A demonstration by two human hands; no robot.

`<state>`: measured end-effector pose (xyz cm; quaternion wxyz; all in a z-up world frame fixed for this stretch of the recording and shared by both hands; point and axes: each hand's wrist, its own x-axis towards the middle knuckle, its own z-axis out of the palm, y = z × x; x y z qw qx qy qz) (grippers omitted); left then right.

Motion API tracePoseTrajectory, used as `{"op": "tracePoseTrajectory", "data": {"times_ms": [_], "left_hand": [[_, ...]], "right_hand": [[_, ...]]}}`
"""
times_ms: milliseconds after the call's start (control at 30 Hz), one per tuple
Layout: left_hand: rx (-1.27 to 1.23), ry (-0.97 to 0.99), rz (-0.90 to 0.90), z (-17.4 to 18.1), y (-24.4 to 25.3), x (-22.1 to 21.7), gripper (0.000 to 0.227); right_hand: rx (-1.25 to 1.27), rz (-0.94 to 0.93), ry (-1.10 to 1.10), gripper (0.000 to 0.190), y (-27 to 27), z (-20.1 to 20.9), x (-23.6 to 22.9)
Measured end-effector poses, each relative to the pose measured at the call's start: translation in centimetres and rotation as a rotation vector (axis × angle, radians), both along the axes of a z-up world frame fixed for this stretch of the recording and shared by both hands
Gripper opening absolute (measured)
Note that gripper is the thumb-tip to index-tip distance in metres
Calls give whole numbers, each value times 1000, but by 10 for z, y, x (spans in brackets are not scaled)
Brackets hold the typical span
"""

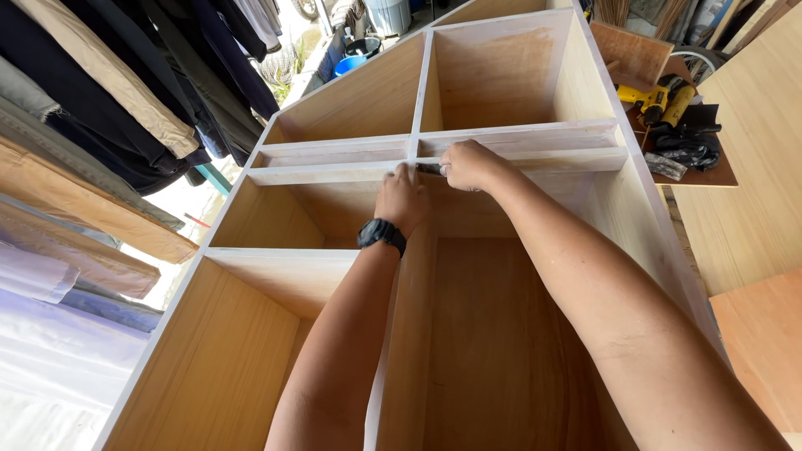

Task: Refining the joints and surfaces of a wooden shelf unit using a chisel and sandpaper to remove excess material and smooth edges.

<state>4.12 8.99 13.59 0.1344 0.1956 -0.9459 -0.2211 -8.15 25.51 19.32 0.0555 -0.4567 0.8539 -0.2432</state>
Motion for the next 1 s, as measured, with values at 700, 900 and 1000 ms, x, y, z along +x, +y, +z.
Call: {"op": "tracePoseTrajectory", "data": {"times_ms": [700,900,1000], "left_hand": [[229,188,-8,17,-21,2,51],[105,58,-39,16,0,20,53],[-92,-55,-109,-11,-4,7,65]], "right_hand": [[210,-85,-126,27,29,48,29],[171,-119,-335,32,54,11,32],[98,-111,-603,30,58,-44,34]]}}
